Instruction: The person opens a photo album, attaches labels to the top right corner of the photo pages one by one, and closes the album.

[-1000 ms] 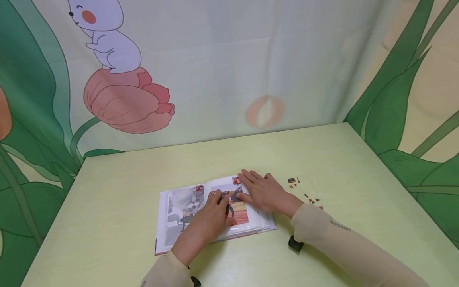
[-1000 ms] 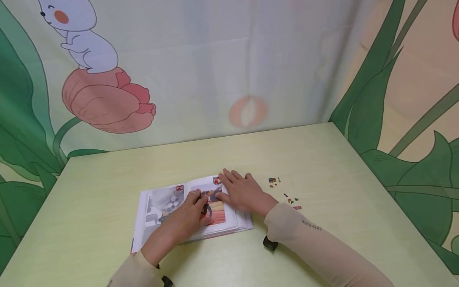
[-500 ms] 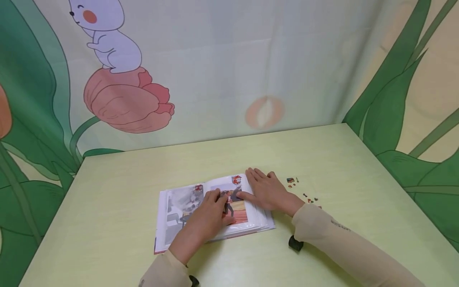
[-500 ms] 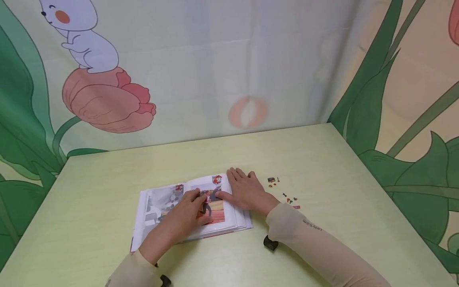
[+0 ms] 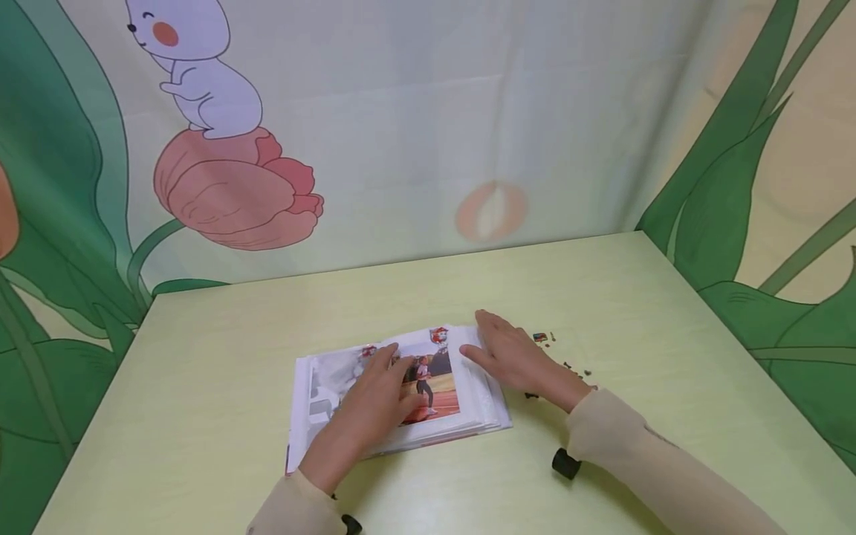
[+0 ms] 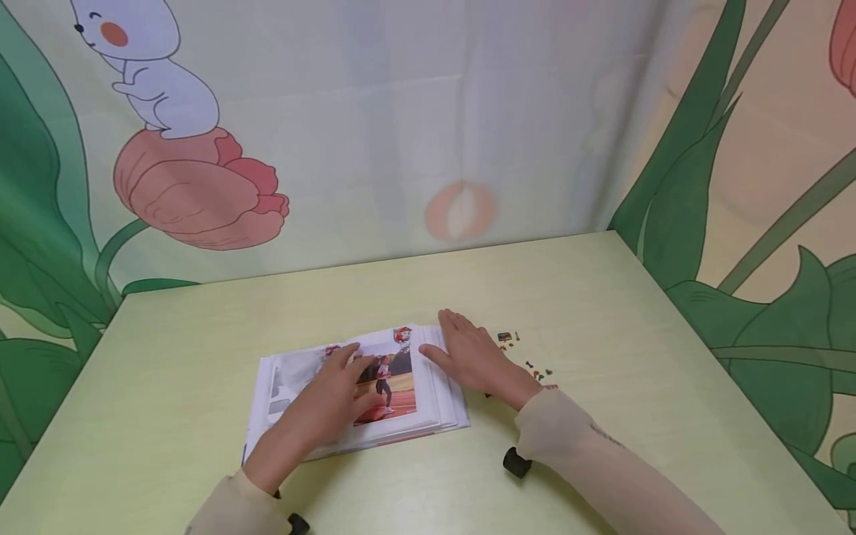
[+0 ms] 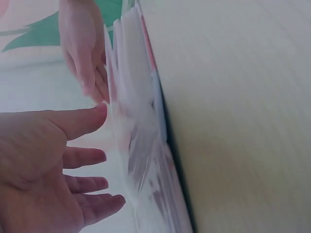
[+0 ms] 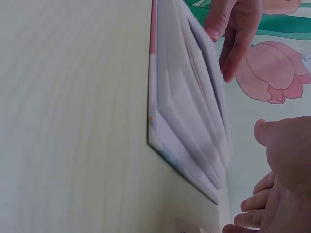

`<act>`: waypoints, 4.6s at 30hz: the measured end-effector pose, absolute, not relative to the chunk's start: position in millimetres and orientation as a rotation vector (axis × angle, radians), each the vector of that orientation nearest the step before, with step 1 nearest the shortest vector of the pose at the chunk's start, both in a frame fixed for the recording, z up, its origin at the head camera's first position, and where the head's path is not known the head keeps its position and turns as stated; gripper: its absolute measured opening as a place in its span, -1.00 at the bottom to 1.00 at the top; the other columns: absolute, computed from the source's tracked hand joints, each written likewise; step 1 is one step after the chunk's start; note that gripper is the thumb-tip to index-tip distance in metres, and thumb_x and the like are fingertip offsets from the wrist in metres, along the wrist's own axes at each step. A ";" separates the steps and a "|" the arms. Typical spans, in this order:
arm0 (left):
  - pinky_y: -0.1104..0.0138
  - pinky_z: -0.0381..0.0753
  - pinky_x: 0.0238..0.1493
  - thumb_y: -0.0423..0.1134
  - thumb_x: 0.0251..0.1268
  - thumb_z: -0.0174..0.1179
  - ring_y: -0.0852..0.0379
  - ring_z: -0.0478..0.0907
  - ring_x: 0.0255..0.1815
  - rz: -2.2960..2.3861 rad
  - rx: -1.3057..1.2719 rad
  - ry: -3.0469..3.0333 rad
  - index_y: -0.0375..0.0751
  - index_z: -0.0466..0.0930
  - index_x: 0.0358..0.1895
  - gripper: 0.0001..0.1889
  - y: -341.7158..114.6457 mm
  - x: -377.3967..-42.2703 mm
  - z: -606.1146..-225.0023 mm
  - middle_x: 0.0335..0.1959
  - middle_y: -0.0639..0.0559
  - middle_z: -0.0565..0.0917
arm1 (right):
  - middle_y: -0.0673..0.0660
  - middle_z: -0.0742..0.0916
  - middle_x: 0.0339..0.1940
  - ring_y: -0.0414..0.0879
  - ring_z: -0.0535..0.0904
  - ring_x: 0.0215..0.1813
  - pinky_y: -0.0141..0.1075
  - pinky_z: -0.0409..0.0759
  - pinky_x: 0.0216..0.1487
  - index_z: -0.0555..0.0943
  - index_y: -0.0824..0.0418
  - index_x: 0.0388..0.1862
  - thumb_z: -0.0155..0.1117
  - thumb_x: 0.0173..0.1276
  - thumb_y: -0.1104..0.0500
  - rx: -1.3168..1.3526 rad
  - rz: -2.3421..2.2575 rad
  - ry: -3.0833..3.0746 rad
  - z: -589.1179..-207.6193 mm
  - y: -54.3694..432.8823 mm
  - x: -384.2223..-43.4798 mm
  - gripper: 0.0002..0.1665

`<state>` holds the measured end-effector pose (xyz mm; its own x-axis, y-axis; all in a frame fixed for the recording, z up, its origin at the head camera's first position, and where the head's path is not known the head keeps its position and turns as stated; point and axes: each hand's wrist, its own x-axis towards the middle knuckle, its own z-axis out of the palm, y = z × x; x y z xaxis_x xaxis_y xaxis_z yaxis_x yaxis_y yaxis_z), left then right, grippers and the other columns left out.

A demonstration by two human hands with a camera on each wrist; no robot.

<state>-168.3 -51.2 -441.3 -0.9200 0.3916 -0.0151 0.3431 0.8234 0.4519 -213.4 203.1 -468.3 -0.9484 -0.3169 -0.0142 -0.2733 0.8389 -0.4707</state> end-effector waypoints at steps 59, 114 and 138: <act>-0.24 0.12 0.51 -0.23 0.50 0.21 -0.51 0.07 0.53 0.607 0.085 2.900 -0.71 0.14 0.46 -0.28 -157.9 -210.5 -462.1 0.49 -0.61 0.16 | 0.34 0.39 0.57 0.25 0.27 0.57 0.19 0.29 0.48 0.26 0.41 0.58 0.17 0.54 -0.25 -0.394 -0.421 3.010 -478.4 187.4 -178.6 -0.05; -0.19 0.56 0.21 -0.42 0.43 0.21 -0.48 0.37 0.39 1.085 0.047 2.777 -0.59 -0.14 0.59 -0.15 -159.7 -207.0 -416.4 0.50 -0.63 0.15 | 0.31 0.41 0.56 0.21 0.28 0.57 0.22 0.30 0.44 0.38 0.38 0.52 0.22 0.54 -0.21 -0.299 -0.302 2.943 -462.1 174.8 -181.6 -0.14; -0.16 0.15 0.48 -0.58 0.35 0.10 -0.36 -0.11 0.65 1.055 0.314 2.880 -0.59 -0.03 0.58 -0.23 -113.0 -165.4 -390.9 0.68 -0.35 -0.23 | 0.32 0.48 0.50 0.23 0.36 0.52 0.21 0.38 0.40 0.46 0.38 0.46 0.30 0.52 -0.05 -0.442 -0.489 2.978 -466.0 178.5 -181.3 -0.27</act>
<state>-165.4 -113.0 -390.9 -0.9776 0.2101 0.0154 0.1704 0.7453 0.6445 -181.3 178.5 -466.0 -0.9538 -0.2973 -0.0426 -0.2681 0.9067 -0.3255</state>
